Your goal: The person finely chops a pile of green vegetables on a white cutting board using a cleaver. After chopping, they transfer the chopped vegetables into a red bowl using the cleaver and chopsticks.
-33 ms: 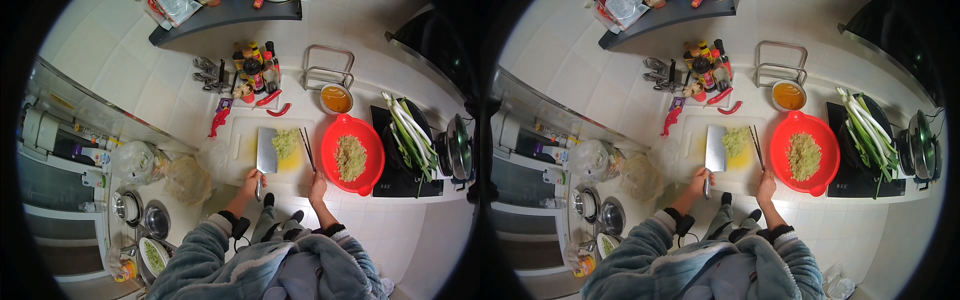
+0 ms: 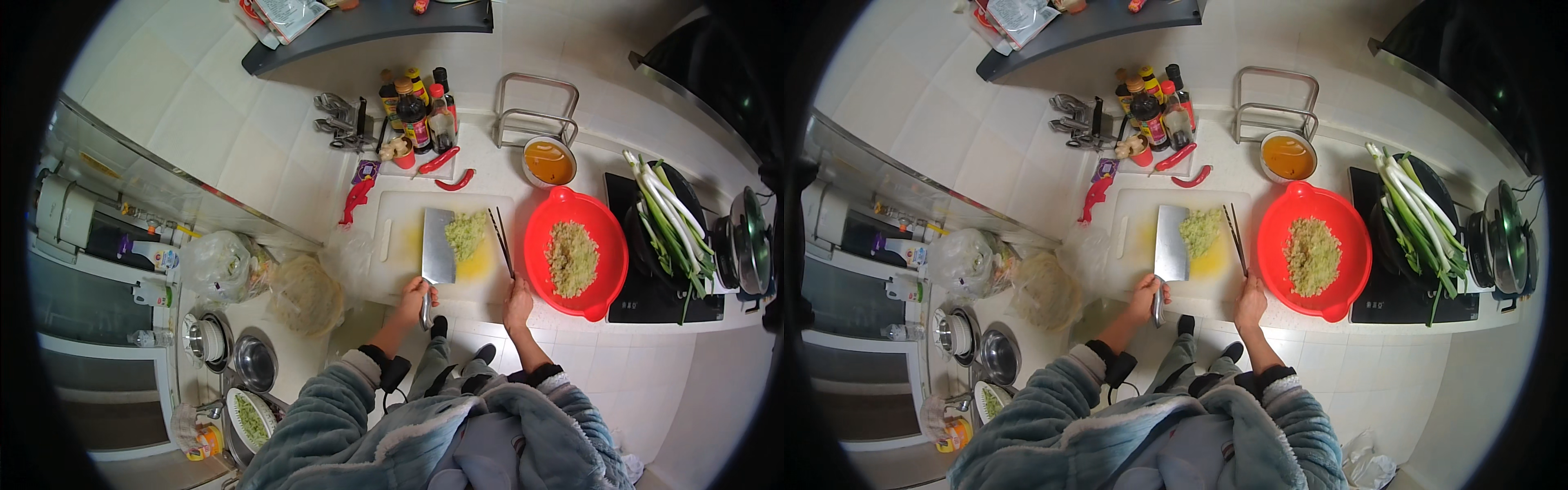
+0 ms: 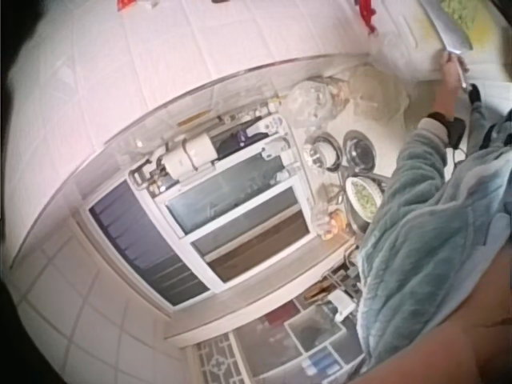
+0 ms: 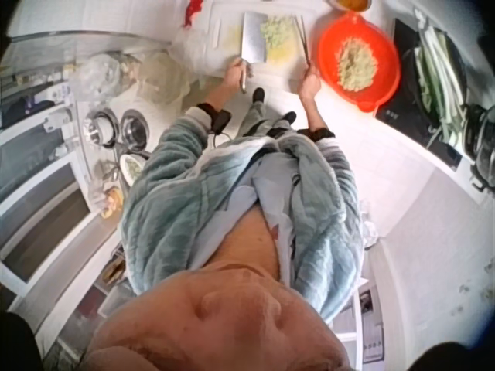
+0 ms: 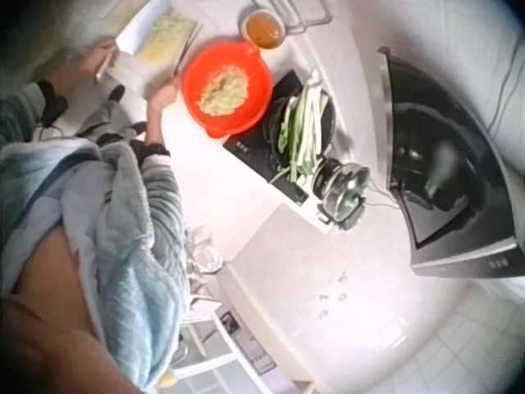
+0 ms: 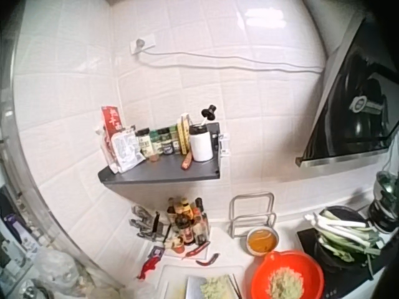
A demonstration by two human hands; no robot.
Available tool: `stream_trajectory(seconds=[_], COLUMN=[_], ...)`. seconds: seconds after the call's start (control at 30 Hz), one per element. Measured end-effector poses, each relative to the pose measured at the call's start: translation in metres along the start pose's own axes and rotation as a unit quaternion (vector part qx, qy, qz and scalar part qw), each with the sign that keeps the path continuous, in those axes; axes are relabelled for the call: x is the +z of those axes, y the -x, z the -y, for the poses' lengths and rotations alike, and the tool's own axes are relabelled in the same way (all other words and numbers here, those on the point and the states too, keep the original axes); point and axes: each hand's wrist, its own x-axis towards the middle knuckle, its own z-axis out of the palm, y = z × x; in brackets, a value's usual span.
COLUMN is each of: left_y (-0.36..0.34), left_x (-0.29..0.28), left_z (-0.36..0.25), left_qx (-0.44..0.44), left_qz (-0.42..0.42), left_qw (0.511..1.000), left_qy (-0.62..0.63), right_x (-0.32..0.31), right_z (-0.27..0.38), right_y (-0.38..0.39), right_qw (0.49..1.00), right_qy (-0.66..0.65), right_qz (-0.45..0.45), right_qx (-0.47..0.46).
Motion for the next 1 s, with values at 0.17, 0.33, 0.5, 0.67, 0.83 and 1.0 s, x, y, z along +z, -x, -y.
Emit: stream_trajectory(seconds=[0.17,0.33,0.5,0.67,0.83,1.0], left_y=[0.0,-0.003,-0.012,-0.017,-0.019,-0.017], left_x=[0.031,0.044,0.06,0.07,0.083,0.089], left_z=[0.012,0.014,0.016,0.017,0.022,0.025], left_qx=[0.003,0.002,-0.011,-0.021,-0.027,-0.024], left_qz=[-0.052,-0.075,-0.109,-0.116,-0.11,-0.085], left_qw=[0.999,0.997,0.994,0.993,0.993,0.996], left_qy=[-0.008,-0.025,-0.012,-0.028,-0.024,0.034], right_x=[0.017,0.026,0.033,0.035,0.037,0.039], right_z=[-0.007,-0.006,0.004,0.017,0.025,0.027], right_y=[-0.021,-0.019,-0.011,-0.005,0.001,0.006], right_qw=[0.999,0.997,1.0,1.0,0.999,0.998], right_qy=[0.032,0.062,0.011,-0.009,-0.035,-0.05], right_qz=[0.008,0.045,0.014,0.02,0.039,0.026], right_qx=[-0.014,-0.005,-0.024,-0.005,0.007,-0.006])
